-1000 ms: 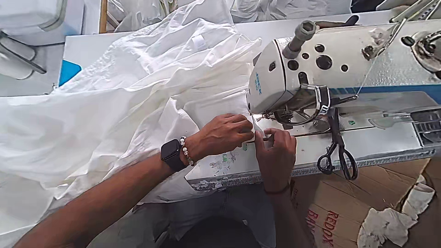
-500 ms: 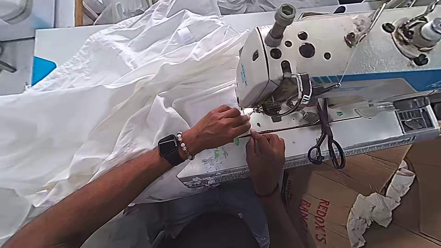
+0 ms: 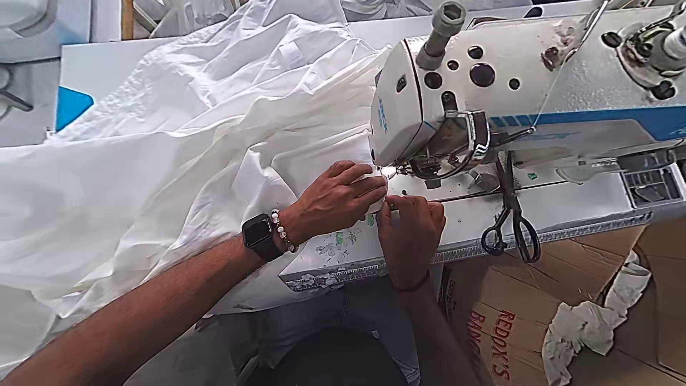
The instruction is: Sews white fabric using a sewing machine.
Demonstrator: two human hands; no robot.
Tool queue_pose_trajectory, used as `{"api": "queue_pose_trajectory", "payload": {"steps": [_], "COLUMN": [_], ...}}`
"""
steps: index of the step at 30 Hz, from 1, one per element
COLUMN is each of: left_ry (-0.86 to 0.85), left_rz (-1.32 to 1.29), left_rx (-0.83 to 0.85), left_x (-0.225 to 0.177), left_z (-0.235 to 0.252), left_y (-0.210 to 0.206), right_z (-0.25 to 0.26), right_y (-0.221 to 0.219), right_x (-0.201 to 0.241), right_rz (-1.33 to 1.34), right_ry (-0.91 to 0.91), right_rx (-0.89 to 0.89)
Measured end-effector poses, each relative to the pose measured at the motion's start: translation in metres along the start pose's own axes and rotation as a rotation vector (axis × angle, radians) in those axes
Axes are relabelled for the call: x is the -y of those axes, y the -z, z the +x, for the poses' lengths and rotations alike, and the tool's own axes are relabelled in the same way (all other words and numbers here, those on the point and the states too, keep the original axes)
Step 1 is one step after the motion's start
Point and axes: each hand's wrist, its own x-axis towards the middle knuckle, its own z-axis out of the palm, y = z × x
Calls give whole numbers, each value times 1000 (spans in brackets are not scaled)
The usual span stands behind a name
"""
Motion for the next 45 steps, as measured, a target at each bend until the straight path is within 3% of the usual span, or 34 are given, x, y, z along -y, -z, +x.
{"api": "queue_pose_trajectory", "payload": {"steps": [4,9,15,22,26,29,41,45], "left_ry": [-25,-39,330,412,298,160,76,91], "left_rz": [-45,0,-310,-75,-34,-72,-46,-9], "left_rx": [-3,-30,-34,14,-13,-5,-64,-84], "left_x": [2,0,-15,-12,-7,-2,49,62], "left_z": [1,1,7,-3,-8,-9,7,13], "left_y": [4,8,0,0,1,3,2,2], "right_z": [-15,-14,6,12,21,23,44,59], "right_y": [7,20,9,13,22,27,6,40], "right_x": [-8,-24,-21,-30,-31,-29,-17,-32], "right_rz": [55,283,206,162,-13,-65,-256,-99], "right_ry": [119,13,83,326,492,513,427,301], "right_rx": [37,22,95,75,180,227,268,275]}}
